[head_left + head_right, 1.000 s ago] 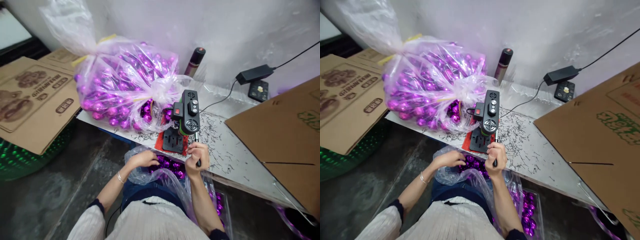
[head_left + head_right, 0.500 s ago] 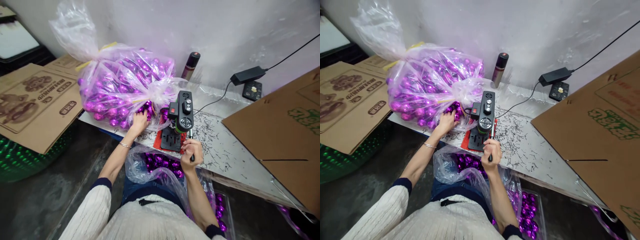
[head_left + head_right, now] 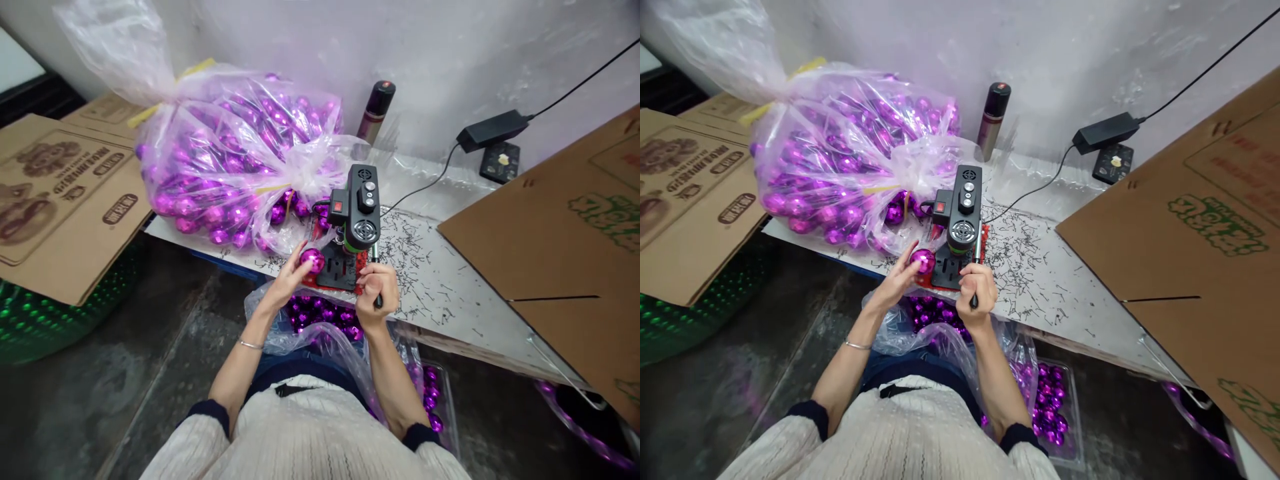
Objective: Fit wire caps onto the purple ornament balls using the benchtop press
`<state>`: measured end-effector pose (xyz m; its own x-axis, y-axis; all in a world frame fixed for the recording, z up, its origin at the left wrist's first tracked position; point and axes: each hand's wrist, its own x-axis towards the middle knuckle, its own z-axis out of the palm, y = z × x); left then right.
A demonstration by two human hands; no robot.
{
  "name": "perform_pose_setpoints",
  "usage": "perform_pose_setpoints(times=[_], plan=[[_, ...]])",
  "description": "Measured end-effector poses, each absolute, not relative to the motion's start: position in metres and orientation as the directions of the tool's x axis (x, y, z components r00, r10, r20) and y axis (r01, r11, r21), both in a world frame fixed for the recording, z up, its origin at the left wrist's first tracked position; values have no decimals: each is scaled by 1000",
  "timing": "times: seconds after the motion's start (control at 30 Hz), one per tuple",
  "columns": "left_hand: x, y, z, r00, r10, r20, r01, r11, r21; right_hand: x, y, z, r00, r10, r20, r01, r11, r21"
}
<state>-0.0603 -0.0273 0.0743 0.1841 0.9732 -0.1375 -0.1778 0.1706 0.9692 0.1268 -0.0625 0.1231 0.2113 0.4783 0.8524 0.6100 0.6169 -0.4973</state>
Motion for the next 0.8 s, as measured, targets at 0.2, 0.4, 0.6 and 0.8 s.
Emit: perform_pose_setpoints(times=[0.2,0.4,0.6,0.8], plan=[[-28,-22,61,19,1000,-20,247,14,969,130,-64,122,185,492,851,614,618,-491],[-26,-13,65,200,960,198,551,-277,787,131,-65,123,173,502,847,618,615,-490],[-18,-2,50,254,932,260,528,-358,770,131,-65,122,162,496,853,623,619,-478],[-10,-2,42,247,918,309,470,-393,790,132,-65,121,161,496,853,620,622,-479]])
